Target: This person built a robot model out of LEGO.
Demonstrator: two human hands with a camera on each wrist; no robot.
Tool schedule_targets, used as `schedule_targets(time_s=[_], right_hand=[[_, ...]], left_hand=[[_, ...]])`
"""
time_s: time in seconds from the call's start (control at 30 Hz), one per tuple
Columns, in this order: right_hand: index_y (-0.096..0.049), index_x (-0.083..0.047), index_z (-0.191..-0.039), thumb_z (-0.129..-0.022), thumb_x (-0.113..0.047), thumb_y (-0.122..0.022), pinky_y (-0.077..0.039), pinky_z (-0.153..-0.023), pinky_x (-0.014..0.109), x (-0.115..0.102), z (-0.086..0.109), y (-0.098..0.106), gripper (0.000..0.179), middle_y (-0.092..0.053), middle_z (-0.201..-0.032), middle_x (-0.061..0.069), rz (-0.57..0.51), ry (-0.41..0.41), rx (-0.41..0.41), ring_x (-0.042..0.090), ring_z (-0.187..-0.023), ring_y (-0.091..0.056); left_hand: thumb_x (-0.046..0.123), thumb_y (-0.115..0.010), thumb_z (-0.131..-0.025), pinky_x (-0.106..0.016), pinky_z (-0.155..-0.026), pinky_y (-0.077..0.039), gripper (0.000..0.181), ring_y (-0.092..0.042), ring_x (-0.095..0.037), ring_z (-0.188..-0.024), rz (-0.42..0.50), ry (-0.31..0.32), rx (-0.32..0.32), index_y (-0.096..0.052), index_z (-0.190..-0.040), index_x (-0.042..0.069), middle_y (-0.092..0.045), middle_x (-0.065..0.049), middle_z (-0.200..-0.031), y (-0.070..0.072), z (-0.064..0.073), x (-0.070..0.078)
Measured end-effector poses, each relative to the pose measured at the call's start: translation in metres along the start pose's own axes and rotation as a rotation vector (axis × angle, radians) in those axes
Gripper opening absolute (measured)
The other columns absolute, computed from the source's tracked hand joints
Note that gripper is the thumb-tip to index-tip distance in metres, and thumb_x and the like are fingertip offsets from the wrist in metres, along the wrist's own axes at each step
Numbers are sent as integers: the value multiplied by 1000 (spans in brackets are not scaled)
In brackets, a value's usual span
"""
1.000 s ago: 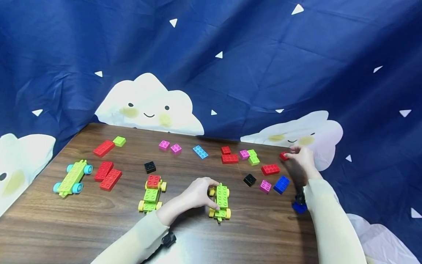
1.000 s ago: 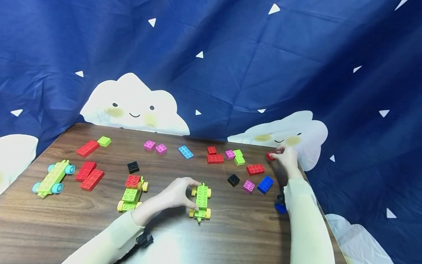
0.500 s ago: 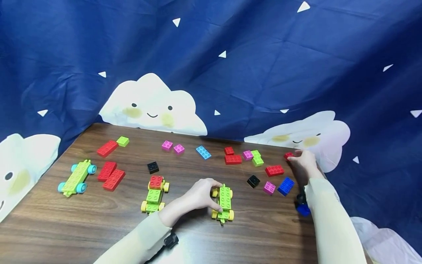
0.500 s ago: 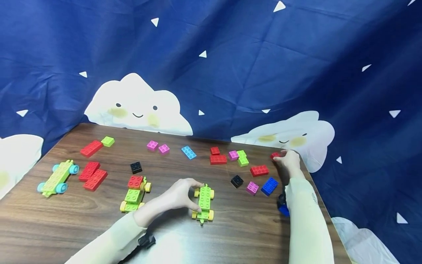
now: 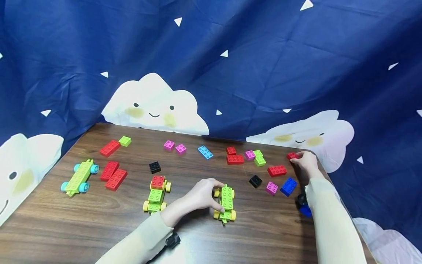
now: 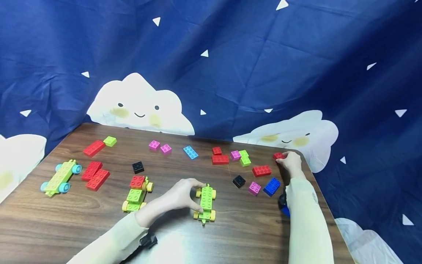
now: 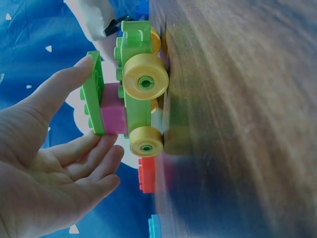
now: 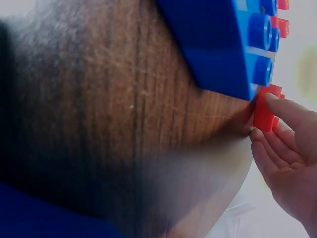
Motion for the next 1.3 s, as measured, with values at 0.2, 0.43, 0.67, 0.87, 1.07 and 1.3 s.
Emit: schedule_targets(time_s=[0.2,0.43,0.67,0.87,1.07,1.3], right_hand=[[-57,17,-117,-91,-17,-66,-48,-92,53,3,4,1,43,-60,-112,36,-50,0,14,46,-101,-57],[-55,15,-121,-94,-19,-62,-46,-97,54,0,12,10,44,-58,-117,36,-90,-8,4,45,-103,-57],[-51,11,-129,-97,-23,-59,-43,-100,54,-14,28,16,47,-56,-123,34,-196,-3,-9,43,-109,-54],[-52,0,-132,-97,-23,-59,-45,-92,36,-34,45,18,42,-57,-125,24,-335,-24,-22,34,-109,-53],[-58,3,-127,-93,-24,-63,-47,-91,38,-57,57,21,44,-63,-118,26,-242,98,93,34,-104,-59],[-62,8,-120,-87,-11,-69,-44,-76,14,-83,74,19,38,-68,-108,29,-196,293,165,38,-98,-65]], left_hand=[[26,-93,-59,-41,-97,-49,71,-62,-27,-111,3,-3,0,-67,-121,3,-68,-12,-118,1,2,3],[27,-93,-60,-40,-97,-49,71,-63,-26,-110,1,-12,-2,-66,-121,3,-68,-11,-117,1,2,5],[28,-93,-60,-39,-96,-50,71,-63,-25,-110,3,-14,-10,-66,-122,4,-68,-10,-117,0,2,5],[28,-93,-60,-40,-96,-50,71,-63,-26,-110,14,-25,-3,-67,-121,3,-69,-11,-117,-2,3,2],[27,-93,-59,-41,-96,-50,71,-63,-26,-110,31,-35,0,-67,-120,2,-69,-12,-116,-1,2,2],[27,-93,-60,-42,-98,-48,71,-62,-27,-112,43,-27,-12,-66,-121,2,-68,-12,-118,2,2,0]])
Point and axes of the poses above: each hand's wrist, its own z-axis away from the middle knuckle, its own y-axis out of the back of the hand, x = y × z, the point moved 1 cm from there along -z, towards the middle knuckle
